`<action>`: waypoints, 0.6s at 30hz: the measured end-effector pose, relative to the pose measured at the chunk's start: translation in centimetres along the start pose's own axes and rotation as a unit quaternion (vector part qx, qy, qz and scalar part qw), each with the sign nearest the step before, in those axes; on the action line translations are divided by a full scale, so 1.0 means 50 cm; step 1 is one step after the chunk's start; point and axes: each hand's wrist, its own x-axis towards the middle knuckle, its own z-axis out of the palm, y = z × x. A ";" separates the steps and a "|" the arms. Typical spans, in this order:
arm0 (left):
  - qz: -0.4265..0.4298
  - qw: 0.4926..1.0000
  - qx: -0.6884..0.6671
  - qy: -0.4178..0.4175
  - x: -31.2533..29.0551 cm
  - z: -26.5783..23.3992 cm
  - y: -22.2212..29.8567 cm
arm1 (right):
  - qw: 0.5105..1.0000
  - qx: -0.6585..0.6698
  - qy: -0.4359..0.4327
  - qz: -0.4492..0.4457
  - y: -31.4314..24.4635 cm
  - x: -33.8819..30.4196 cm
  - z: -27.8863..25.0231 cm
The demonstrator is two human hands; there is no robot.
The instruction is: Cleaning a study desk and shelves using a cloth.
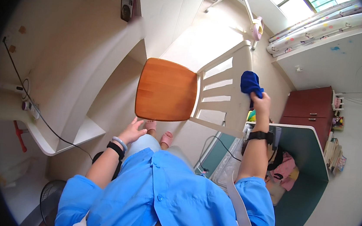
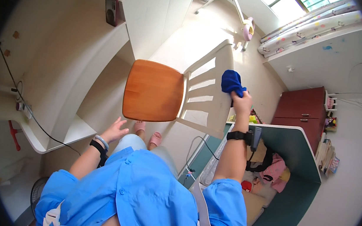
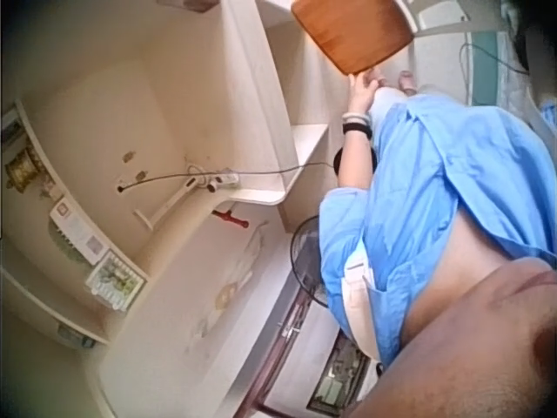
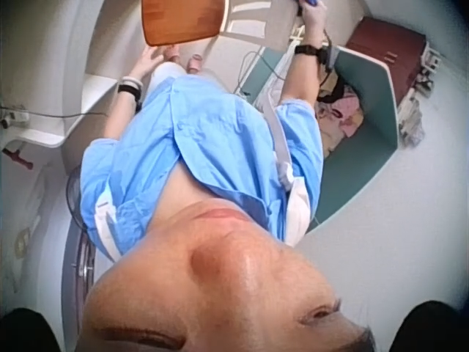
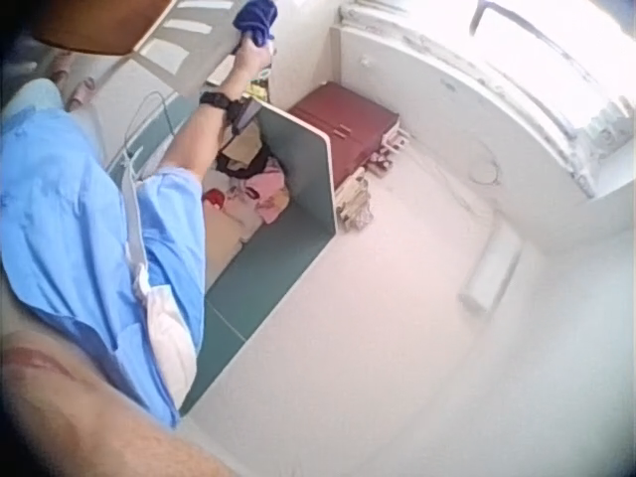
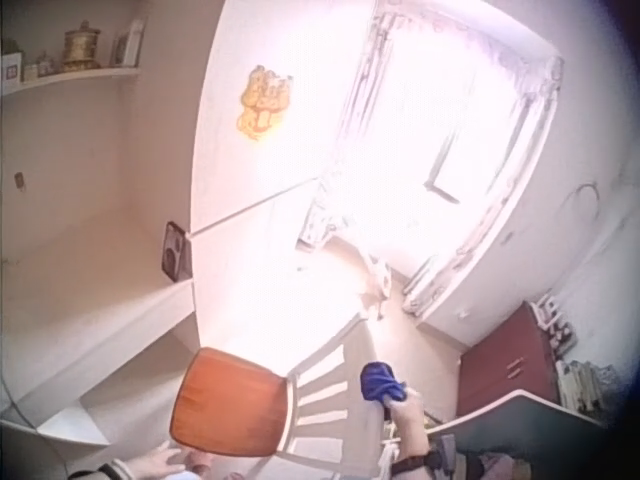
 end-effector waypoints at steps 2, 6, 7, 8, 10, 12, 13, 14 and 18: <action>0.050 0.998 0.027 0.014 0.041 -0.009 -0.040 | 0.988 0.142 0.044 0.032 -0.031 0.032 -0.068; 0.042 0.996 -0.077 0.001 0.109 -0.036 -0.017 | 0.975 0.219 0.015 0.002 -0.111 -0.059 -0.174; 0.044 0.996 -0.079 -0.004 0.118 -0.031 -0.011 | 0.986 0.163 -0.021 -0.015 -0.102 -0.084 -0.191; 0.063 0.997 -0.046 -0.007 0.139 -0.029 0.000 | 0.994 0.088 -0.058 -0.037 -0.086 -0.115 -0.191; 0.098 0.995 -0.007 -0.017 0.149 -0.039 0.052 | 0.987 0.070 -0.140 -0.030 -0.067 -0.192 -0.159; 0.133 0.991 -0.004 -0.028 0.155 -0.041 0.092 | 0.973 0.144 -0.178 -0.002 -0.057 -0.251 -0.118; 0.162 0.986 -0.002 -0.038 0.151 -0.034 0.109 | 0.971 0.167 -0.174 -0.002 -0.040 -0.277 -0.096; 0.127 0.989 -0.014 -0.073 0.138 -0.045 0.155 | 0.984 0.072 -0.147 -0.074 -0.046 -0.279 -0.081; 0.108 0.986 -0.002 -0.130 0.130 -0.015 0.229 | 0.987 0.069 -0.131 -0.059 0.019 -0.260 -0.057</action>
